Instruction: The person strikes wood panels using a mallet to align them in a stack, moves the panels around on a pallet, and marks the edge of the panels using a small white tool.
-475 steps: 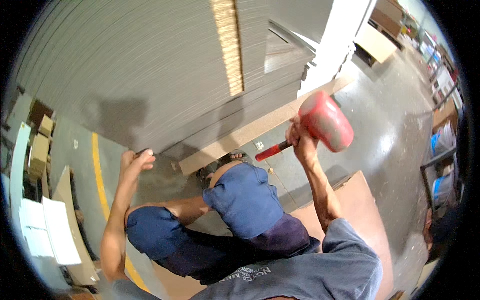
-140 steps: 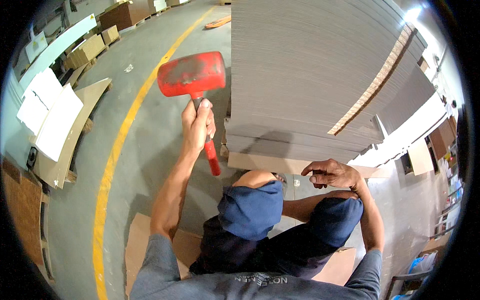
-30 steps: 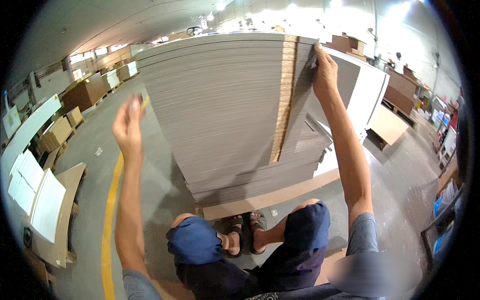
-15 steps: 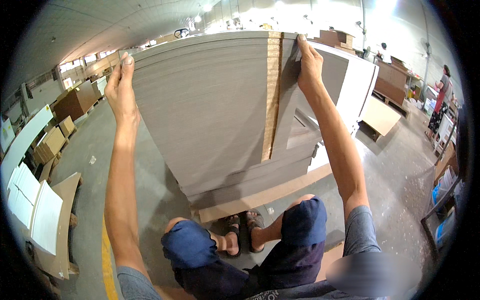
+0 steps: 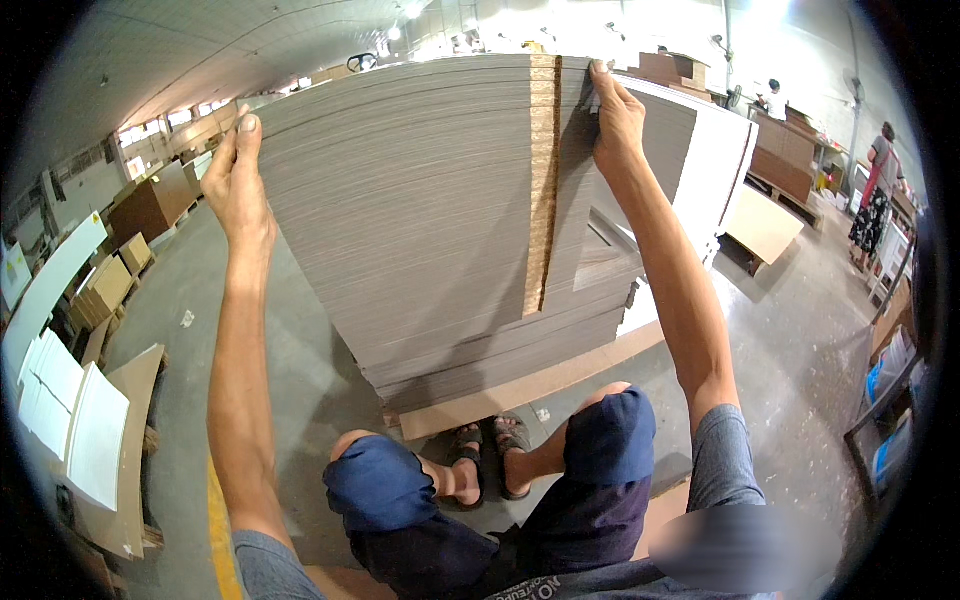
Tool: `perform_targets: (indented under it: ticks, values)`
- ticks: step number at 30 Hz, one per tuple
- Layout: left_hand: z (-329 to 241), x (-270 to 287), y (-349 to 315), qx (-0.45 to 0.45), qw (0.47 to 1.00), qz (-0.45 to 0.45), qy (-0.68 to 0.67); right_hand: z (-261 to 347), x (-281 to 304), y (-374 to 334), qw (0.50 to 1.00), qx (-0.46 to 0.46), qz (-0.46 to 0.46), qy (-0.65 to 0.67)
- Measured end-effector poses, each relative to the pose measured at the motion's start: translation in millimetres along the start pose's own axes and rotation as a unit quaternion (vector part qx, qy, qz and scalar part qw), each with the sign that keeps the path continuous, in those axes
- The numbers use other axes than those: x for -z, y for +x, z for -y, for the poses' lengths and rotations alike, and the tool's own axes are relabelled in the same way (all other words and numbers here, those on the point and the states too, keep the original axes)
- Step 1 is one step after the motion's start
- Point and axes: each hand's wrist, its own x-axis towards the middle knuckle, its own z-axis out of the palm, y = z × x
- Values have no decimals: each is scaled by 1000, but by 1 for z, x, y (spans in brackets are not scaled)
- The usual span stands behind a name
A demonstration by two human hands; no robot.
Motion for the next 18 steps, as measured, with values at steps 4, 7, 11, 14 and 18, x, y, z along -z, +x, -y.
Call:
perform_targets:
  ticks: [4, 7, 11, 14, 18]
  values:
    - [-1, -9, -15, -2, 998, -53, -15, -7, 10, -1, 1000, 0, 13, 4]
    - [10, -1, -18, 7, 1000, -24, -6, -14, 18, 3, 999, 16, 46, 16]
    - [7, -5, -20, 1, 999, -45, -10, -15, 17, 3, 998, 23, 63, 22]
    - [2, -6, -20, -7, 999, -40, -15, -17, 19, 3, 997, 19, 66, 26]
    - [8, -2, -19, -9, 1000, -21, -12, -21, 20, 8, 998, 35, 42, 23]
